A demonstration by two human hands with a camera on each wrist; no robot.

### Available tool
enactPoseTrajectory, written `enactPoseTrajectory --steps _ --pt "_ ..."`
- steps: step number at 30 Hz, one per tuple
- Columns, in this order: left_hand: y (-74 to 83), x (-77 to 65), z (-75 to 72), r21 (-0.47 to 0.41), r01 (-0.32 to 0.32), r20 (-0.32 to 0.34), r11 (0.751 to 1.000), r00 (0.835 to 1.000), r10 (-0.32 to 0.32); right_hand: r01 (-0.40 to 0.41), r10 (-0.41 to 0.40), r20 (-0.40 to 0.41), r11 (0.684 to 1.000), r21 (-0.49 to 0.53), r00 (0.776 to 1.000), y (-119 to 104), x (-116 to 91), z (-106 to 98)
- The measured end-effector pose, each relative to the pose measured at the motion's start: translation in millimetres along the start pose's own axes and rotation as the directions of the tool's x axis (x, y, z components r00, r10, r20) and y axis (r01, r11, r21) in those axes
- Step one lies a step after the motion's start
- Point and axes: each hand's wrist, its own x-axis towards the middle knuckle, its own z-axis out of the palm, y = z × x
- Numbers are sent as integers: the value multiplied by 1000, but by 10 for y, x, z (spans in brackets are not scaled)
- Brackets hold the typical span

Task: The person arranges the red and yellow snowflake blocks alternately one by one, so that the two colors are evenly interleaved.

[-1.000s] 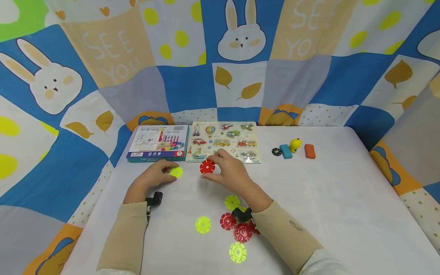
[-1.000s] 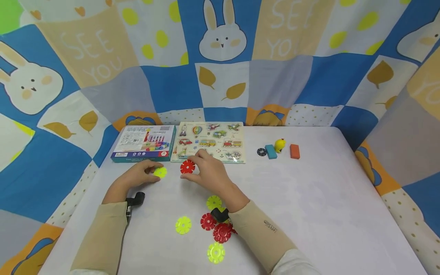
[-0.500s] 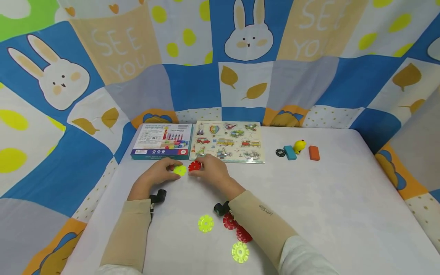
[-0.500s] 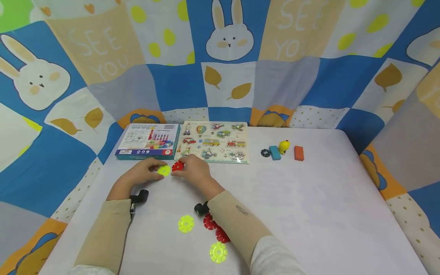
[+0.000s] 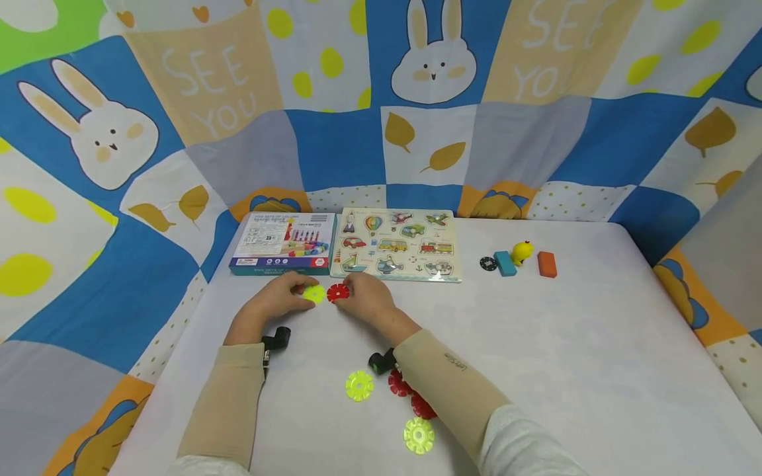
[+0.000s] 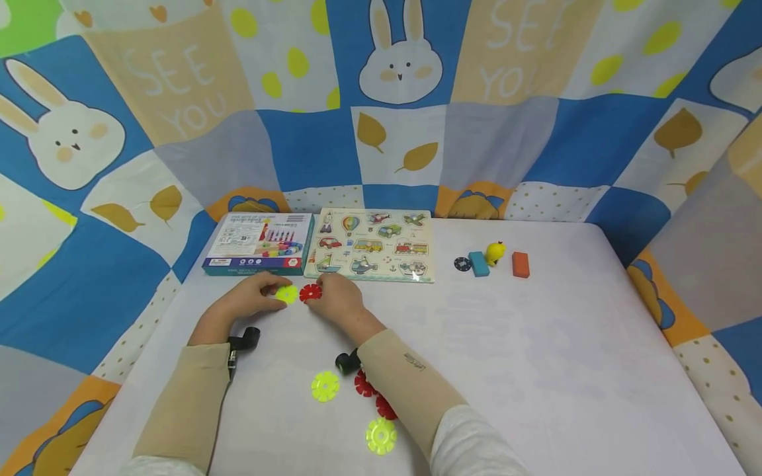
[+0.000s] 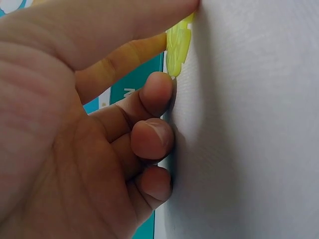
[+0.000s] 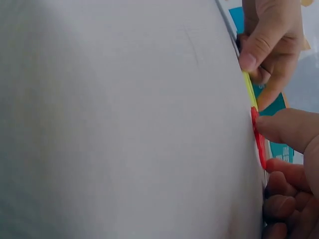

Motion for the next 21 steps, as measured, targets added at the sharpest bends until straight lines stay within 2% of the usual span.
enactPoseTrajectory --steps 3,9,15,21 --pt "0 1 7 -3 5 4 1000 1000 -5 -10 11 -7 998 54 1000 12 -19 -26" --pt "-5 -8 6 0 18 2 1000 1000 -18 5 -4 -17 998 66 1000 6 -14 -22" --pt "-4 -7 10 -7 5 4 1000 1000 -5 -7 8 -15 996 85 1000 23 -30 -16" --pt "3 0 17 1 4 2 1000 1000 -4 18 -16 -16 993 115 1000 51 -49 -30"
